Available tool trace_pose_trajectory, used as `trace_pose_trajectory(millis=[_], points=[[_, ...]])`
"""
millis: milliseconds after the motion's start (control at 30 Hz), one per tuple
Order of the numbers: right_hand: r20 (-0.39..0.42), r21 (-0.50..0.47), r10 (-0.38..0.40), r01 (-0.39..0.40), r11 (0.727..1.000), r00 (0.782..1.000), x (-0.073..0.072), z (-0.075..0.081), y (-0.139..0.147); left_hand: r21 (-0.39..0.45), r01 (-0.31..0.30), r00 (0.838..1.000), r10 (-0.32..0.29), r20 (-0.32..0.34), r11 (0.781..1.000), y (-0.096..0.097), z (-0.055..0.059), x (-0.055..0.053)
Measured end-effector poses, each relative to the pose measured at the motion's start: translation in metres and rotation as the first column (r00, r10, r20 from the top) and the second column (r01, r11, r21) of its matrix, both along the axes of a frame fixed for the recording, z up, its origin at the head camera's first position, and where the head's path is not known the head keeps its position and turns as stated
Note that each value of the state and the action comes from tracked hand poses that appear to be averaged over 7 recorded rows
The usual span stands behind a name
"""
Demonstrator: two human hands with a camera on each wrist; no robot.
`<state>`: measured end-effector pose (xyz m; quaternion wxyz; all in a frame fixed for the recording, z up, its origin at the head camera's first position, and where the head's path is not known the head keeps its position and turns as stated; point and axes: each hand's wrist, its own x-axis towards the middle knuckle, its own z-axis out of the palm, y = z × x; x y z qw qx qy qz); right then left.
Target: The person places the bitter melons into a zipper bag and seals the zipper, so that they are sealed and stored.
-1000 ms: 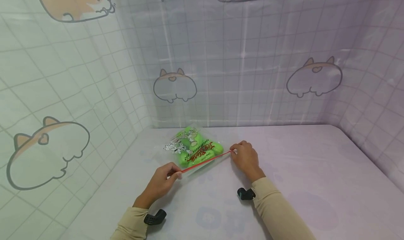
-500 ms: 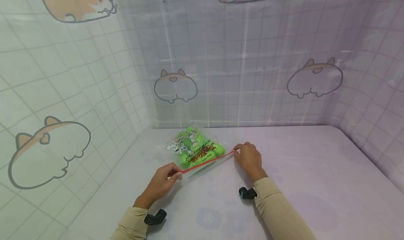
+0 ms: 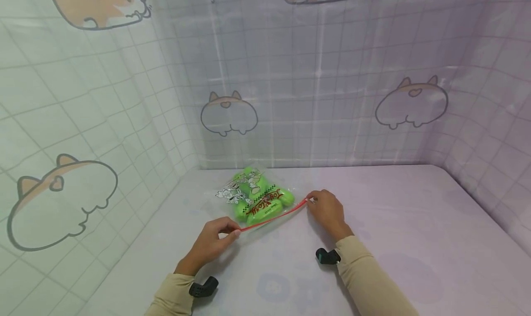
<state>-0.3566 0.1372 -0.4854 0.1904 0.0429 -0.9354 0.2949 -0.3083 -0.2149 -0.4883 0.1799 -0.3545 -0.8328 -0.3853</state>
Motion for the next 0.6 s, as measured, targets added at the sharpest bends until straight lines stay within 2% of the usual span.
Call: trace_pose_trajectory(millis=[100,300,500,600], points=[[0.018,-0.056,-0.006,0.007,0.998,1.000,0.002,0.001,0.006,-0.002,-0.007,1.000,0.007,-0.008,1.000,0.002,-0.001,-0.001],[0.063,-0.104,-0.024,0.030,0.994,0.998,0.008,0.003,0.018,-0.014,-0.025,1.000,0.025,0.003,1.000,0.005,0.001,-0.003],[0.048,-0.118,-0.009,0.015,0.993,0.999,0.014,0.004,0.031,0.004,-0.002,0.999,0.002,-0.032,1.000,0.005,0.000,-0.005],[0.042,-0.119,-0.007,0.012,0.993,0.999,0.019,0.003,0.038,0.004,-0.010,0.999,0.010,-0.046,1.000,0.004,-0.001,-0.007]])
